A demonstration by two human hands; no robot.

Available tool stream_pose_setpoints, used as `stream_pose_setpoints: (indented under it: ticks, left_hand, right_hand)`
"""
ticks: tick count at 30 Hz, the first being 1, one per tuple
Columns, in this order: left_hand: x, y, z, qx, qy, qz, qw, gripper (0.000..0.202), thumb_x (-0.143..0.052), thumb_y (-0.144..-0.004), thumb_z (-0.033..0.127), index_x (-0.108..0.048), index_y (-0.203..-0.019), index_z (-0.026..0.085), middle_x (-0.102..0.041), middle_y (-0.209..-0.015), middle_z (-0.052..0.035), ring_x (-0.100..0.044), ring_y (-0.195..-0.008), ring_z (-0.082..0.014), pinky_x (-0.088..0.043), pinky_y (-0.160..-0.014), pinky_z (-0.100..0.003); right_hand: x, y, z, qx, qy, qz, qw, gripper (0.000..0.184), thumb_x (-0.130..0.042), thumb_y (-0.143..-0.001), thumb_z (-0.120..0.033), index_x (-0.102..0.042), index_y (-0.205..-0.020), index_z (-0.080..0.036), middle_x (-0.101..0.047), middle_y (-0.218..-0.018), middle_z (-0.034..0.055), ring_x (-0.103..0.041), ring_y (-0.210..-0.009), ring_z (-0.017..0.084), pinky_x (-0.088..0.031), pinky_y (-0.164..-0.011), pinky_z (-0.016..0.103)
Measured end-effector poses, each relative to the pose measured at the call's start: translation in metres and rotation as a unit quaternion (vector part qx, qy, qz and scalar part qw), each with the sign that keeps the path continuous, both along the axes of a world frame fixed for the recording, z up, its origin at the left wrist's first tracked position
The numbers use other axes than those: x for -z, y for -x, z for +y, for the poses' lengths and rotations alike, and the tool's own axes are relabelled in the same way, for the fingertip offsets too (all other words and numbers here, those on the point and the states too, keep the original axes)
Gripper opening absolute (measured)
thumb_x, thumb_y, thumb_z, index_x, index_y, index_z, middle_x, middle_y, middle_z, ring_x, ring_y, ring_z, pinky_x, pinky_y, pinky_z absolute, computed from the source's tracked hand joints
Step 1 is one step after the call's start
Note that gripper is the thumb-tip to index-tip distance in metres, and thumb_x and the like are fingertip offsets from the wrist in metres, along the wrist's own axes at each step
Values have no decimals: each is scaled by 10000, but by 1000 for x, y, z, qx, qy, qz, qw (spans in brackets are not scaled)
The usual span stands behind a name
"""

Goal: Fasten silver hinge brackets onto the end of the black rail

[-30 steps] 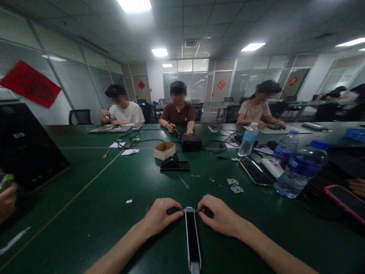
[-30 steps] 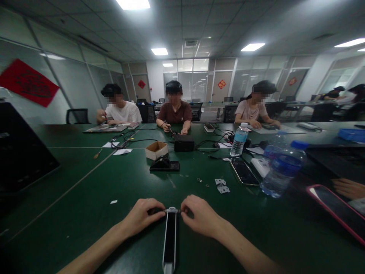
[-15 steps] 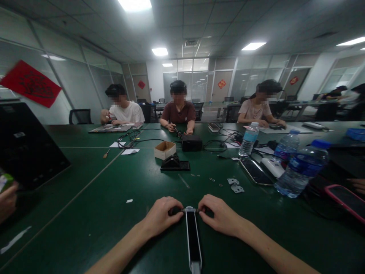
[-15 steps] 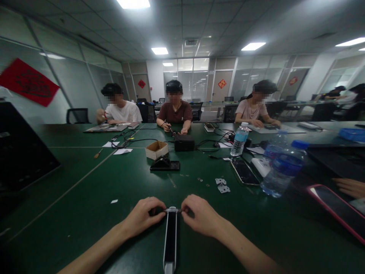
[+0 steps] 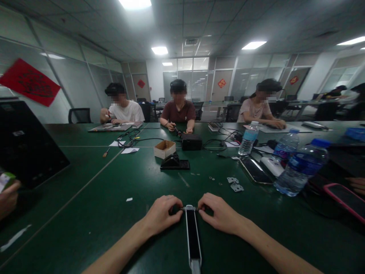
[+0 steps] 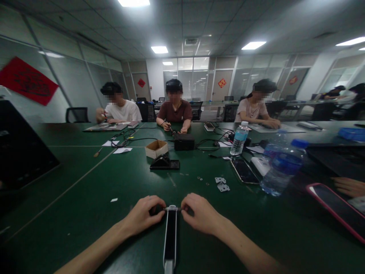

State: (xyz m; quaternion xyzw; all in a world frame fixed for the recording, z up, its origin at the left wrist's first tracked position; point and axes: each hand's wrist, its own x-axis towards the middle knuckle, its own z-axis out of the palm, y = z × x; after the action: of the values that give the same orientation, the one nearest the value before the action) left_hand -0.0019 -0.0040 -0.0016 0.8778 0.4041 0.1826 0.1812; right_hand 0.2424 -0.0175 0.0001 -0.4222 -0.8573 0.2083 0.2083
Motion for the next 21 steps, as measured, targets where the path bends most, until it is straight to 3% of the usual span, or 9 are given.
stream_pose_setpoints:
  ticks: [21]
  left_hand:
    - [1, 0, 0, -4, -14, 11, 1000, 109, -620, -835, 222, -666, -929, 193, -656, -803, 4, -579, -701, -153, -420, -677, -254]
  right_hand:
    - [-5, 2, -1, 3, 2, -5, 1000, 72, -534, -839, -168, -602, -864, -165, -600, -852, 38, -552, -776, 157, -461, -684, 278]
